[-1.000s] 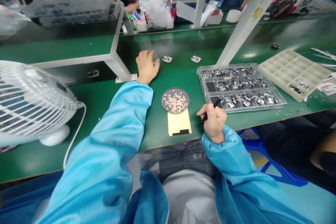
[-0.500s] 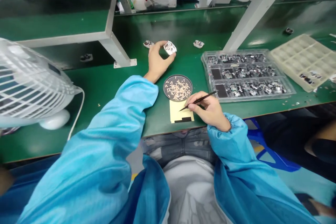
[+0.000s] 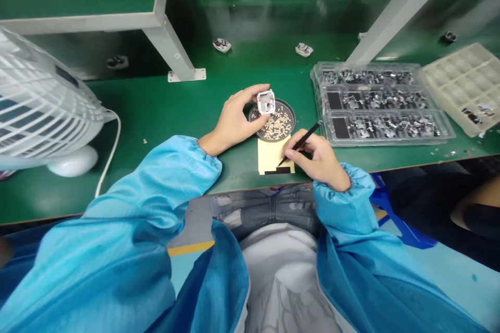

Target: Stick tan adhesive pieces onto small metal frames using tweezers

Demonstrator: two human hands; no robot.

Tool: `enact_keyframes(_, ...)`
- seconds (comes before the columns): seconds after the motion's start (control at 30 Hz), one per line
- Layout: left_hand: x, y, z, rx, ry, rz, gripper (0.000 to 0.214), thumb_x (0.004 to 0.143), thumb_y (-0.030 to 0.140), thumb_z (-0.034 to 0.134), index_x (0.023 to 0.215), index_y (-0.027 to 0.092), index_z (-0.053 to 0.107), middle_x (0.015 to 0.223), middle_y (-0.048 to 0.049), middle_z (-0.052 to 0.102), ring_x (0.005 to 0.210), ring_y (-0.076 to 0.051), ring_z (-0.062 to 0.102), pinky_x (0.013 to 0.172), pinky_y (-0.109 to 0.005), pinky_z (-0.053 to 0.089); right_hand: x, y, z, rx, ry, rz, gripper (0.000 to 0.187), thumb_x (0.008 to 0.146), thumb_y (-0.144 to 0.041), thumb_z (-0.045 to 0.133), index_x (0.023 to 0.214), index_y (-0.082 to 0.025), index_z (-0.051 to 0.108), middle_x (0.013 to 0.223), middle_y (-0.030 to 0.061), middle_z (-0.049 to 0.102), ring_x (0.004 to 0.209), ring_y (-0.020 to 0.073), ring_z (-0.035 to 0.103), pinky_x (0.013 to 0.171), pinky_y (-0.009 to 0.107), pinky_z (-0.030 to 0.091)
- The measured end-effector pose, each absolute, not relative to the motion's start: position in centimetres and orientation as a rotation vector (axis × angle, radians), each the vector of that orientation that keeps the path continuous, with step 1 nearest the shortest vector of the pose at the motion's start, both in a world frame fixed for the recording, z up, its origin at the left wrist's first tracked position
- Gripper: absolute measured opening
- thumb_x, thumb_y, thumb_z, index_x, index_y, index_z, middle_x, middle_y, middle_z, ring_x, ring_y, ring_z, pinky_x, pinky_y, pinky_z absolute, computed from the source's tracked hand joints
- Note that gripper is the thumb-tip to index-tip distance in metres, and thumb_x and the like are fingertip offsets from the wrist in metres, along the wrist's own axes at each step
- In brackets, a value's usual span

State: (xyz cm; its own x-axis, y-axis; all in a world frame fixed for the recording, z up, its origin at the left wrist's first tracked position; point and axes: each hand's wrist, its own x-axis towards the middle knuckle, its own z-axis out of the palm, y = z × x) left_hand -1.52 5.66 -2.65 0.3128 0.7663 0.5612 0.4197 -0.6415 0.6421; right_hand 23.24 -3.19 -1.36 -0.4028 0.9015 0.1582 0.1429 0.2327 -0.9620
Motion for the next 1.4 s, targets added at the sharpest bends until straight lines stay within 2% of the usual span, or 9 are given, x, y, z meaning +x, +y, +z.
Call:
enact_keyframes(0.17, -1.3, 5.4, -2.6, 2.147, 1.048, 1.234, 0.064, 0.085, 0.034, 0.08, 0.145, 0.023, 0.063, 0.139, -0.0091, 0.071, 0.113, -0.028, 0.072, 0.094, -0.04, 0.059, 23.4, -3.2, -1.4, -0.976, -1.706, 1.276, 0.029, 0.09, -0.044, 0.082, 0.094, -0.019, 0.067, 0.088, 0.0033, 0.073, 0.078, 0.0152, 0.073, 0.074, 0.027, 0.059)
enact_keyframes(0.33, 0.3, 2.9, -1.9, 1.81, 0.947, 1.25, 0.062, 0.084, 0.032, 0.082, 0.142, 0.022, 0.062, 0.117, -0.0084, 0.076, 0.087, -0.019, 0.071, 0.062, -0.028, 0.053, 23.3, -3.2, -1.5, -0.971, -1.692, 1.287, 0.034, 0.088, -0.048, 0.084, 0.095, -0.019, 0.067, 0.089, 0.0031, 0.073, 0.079, 0.0154, 0.073, 0.075, 0.027, 0.06)
enact_keyframes(0.47, 1.3, 0.7, -1.1, 1.656, 0.935, 1.181, 0.056, 0.084, 0.03, 0.082, 0.136, 0.025, 0.063, 0.122, -0.0092, 0.073, 0.072, -0.014, 0.066, 0.054, -0.025, 0.047, 23.3, -3.1, -1.5, -0.968, -1.716, 1.268, 0.033, 0.088, -0.047, 0.084, 0.095, -0.02, 0.068, 0.088, 0.0029, 0.073, 0.079, 0.0154, 0.073, 0.076, 0.027, 0.061)
enact_keyframes(0.57, 1.5, 0.2, -1.0, 1.672, 0.97, 1.144, 0.054, 0.083, 0.026, 0.081, 0.134, 0.025, 0.065, 0.121, -0.0093, 0.074, 0.071, -0.014, 0.065, 0.056, -0.026, 0.05, 23.5, -3.5, -1.3, -0.934, -1.693, 1.317, 0.03, 0.09, -0.045, 0.082, 0.096, -0.02, 0.067, 0.089, 0.0039, 0.074, 0.08, 0.016, 0.073, 0.075, 0.029, 0.062)
enact_keyframes(0.67, 1.4, 0.5, -1.2, 1.655, 0.958, 1.158, 0.054, 0.082, 0.02, 0.078, 0.134, 0.023, 0.065, 0.121, -0.01, 0.074, 0.085, -0.018, 0.072, 0.068, -0.028, 0.059, 23.7, -3.9, -1.1, -0.829, -1.562, 1.381, 0.029, 0.095, -0.047, 0.076, 0.097, -0.022, 0.061, 0.09, 0.005, 0.075, 0.074, 0.0171, 0.073, 0.065, 0.031, 0.063)
enact_keyframes(0.83, 1.5, 0.7, -1.3, 1.62, 0.906, 1.164, 0.051, 0.082, 0.017, 0.078, 0.13, 0.021, 0.065, 0.124, -0.012, 0.074, 0.103, -0.022, 0.075, 0.08, -0.03, 0.062, 23.1, -3.9, -1.1, -0.799, -1.364, 0.898, 0.027, 0.097, -0.047, 0.073, 0.097, -0.026, 0.054, 0.089, 0.0028, 0.075, 0.065, 0.0154, 0.069, 0.058, 0.031, 0.06)
enact_keyframes(1.07, 1.2, 0.3, -1.4, 1.769, 1.048, 1.16, 0.024, 0.088, 0.027, 0.076, 0.111, 0.02, 0.074, 0.103, -0.0076, 0.078, 0.085, -0.02, 0.074, 0.07, -0.03, 0.058, 22.3, -3.6, -1.8, -0.803, -1.359, 0.62, 0.012, 0.098, -0.034, 0.071, 0.101, -0.028, 0.061, 0.094, 0.0049, 0.075, 0.081, 0.0192, 0.073, 0.065, 0.035, 0.064)
enact_keyframes(1.23, 0.9, 0.3, -1.6, 1.814, 1.115, 1.13, 0.022, 0.091, 0.022, 0.07, 0.112, 0.021, 0.077, 0.094, -0.0056, 0.078, 0.069, -0.016, 0.067, 0.059, -0.028, 0.05, 22.2, -3.6, -2.0, -0.845, -1.455, 0.565, 0.01, 0.097, -0.033, 0.073, 0.101, -0.028, 0.065, 0.098, 0.006, 0.078, 0.093, 0.0242, 0.077, 0.08, 0.046, 0.068)
enact_keyframes(1.4, 1.1, 0.4, -1.5, 1.831, 1.121, 1.112, 0.024, 0.09, 0.022, 0.07, 0.112, 0.021, 0.079, 0.09, -0.0047, 0.077, 0.065, -0.014, 0.064, 0.059, -0.027, 0.048, 21.8, -3.4, -1.7, -0.822, -1.52, 0.524, 0.008, 0.095, -0.023, 0.075, 0.1, -0.029, 0.071, 0.102, 0.0046, 0.082, 0.099, 0.025, 0.079, 0.091, 0.049, 0.067)
